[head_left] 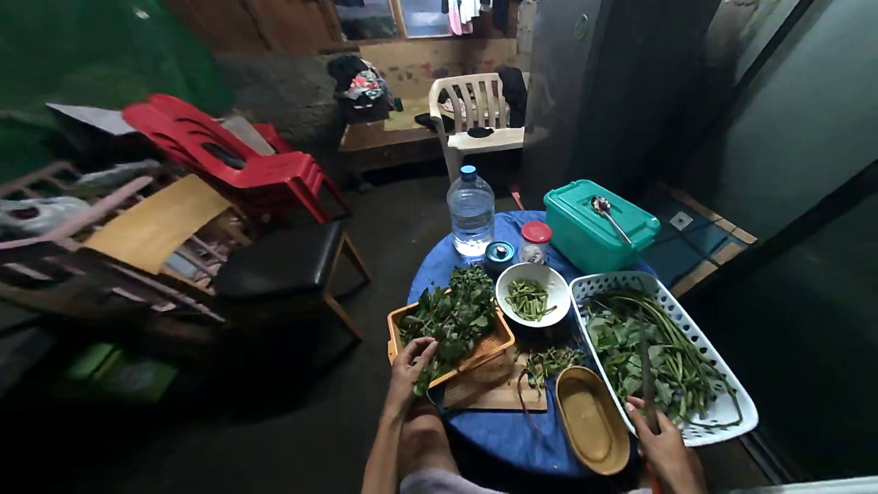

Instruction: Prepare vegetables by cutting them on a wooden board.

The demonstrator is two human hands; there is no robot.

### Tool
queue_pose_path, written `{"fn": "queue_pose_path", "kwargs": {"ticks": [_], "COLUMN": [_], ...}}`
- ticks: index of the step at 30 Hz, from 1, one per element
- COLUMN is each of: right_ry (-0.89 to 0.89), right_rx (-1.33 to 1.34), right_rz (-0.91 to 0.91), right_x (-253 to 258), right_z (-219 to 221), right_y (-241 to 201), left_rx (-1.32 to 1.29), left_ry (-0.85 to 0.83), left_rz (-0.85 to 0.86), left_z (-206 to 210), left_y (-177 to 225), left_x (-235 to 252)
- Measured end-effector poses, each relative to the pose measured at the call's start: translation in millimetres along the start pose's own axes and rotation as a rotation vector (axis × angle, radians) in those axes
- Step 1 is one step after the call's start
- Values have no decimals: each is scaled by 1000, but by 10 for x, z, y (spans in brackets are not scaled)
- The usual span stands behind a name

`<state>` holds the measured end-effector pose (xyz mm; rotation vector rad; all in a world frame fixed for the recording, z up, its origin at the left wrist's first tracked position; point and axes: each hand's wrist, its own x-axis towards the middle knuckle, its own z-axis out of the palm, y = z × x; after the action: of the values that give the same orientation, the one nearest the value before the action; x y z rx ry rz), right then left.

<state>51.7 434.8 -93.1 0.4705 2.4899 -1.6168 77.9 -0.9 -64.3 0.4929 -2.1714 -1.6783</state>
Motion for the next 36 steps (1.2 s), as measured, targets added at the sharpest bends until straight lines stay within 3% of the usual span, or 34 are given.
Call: {"fn": "queue_pose_path", "kwargs": {"ticks": [5, 10, 16, 20, 25, 29, 36], "right_ry": [-7, 24, 7, 12, -112, -273, -486], "right_rx": [-23, -45, -20, 5, 391, 541, 659], "right_rz": [9, 27, 35, 44, -13, -145, -347], "right_x": [-33, -93, -73, -138, -203, -261, -449], "right_z": [0, -30, 9, -19, -56, 53, 153], "right_y": [-1, 39, 73, -33, -158, -321, -653], "left_rx": [464, 433, 693, 811, 469, 205, -137], "left_ry": [0, 130, -254, -270, -157, -254, -379], "left_rz": [-89, -40, -165, -240, 41, 86, 302], "left_z": [-266, -274, 195, 418, 490, 774, 1545], "left_y": [-315, -49, -113, 29, 569, 871, 984], "left_x": [409, 546, 696, 688, 381, 70, -446]}}
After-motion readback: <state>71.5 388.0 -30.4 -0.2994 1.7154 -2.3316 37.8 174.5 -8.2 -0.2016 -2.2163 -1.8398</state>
